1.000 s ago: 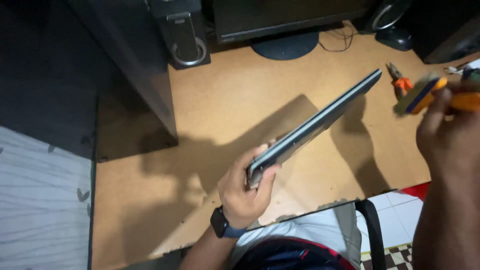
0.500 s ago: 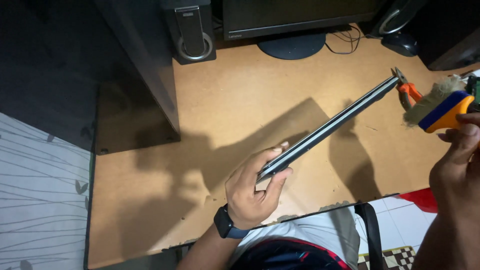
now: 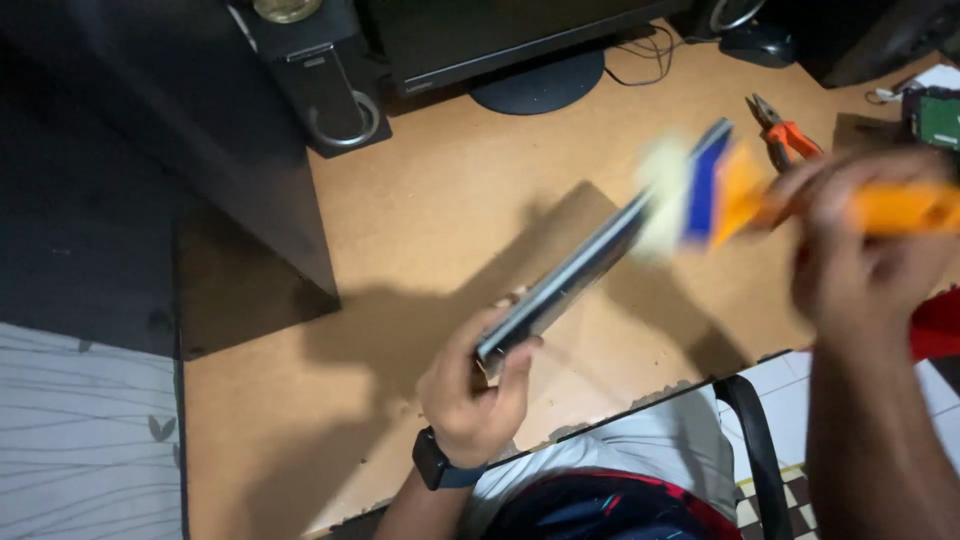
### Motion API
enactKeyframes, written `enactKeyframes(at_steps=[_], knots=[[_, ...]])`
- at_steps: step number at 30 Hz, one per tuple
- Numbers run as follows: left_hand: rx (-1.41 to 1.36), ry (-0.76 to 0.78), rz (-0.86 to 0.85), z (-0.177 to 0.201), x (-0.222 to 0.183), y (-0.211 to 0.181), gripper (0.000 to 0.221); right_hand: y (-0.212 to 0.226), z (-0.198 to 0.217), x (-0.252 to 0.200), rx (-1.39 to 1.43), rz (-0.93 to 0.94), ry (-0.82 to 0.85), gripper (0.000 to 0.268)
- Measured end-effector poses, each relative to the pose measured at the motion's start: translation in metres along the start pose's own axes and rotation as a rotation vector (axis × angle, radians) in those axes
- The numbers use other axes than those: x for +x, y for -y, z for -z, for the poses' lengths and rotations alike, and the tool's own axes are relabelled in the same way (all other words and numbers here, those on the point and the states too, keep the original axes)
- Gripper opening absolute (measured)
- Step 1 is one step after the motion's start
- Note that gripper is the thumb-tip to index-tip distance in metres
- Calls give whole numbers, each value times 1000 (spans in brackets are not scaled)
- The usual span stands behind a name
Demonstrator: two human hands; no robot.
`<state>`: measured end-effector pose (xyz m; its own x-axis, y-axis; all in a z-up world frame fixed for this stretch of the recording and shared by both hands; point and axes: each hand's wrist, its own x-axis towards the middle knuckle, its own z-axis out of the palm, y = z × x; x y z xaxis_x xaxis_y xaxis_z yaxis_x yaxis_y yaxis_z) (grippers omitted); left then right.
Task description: Fitting the bottom cover onto a laptop and cleaning the device with a brush.
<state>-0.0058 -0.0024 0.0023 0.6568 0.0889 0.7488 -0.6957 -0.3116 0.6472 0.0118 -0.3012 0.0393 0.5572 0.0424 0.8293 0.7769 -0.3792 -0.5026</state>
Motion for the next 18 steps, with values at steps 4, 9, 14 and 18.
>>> enactKeyframes(at_steps=[4, 9, 14, 18], knots=[[-17, -11, 165, -2, 1, 4, 39, 0, 7, -25, -318, -179, -240, 15], [-88, -49, 105, -4, -11, 20, 46, 43, -42, -7, 208, -60, 309, 16], [-24, -108, 175, -5, -11, 31, 58, -15, -37, -21, 53, -111, -255, 15], [-20, -172, 181, -17, -8, 28, 58, 49, -91, -56, 352, -35, -107, 18]])
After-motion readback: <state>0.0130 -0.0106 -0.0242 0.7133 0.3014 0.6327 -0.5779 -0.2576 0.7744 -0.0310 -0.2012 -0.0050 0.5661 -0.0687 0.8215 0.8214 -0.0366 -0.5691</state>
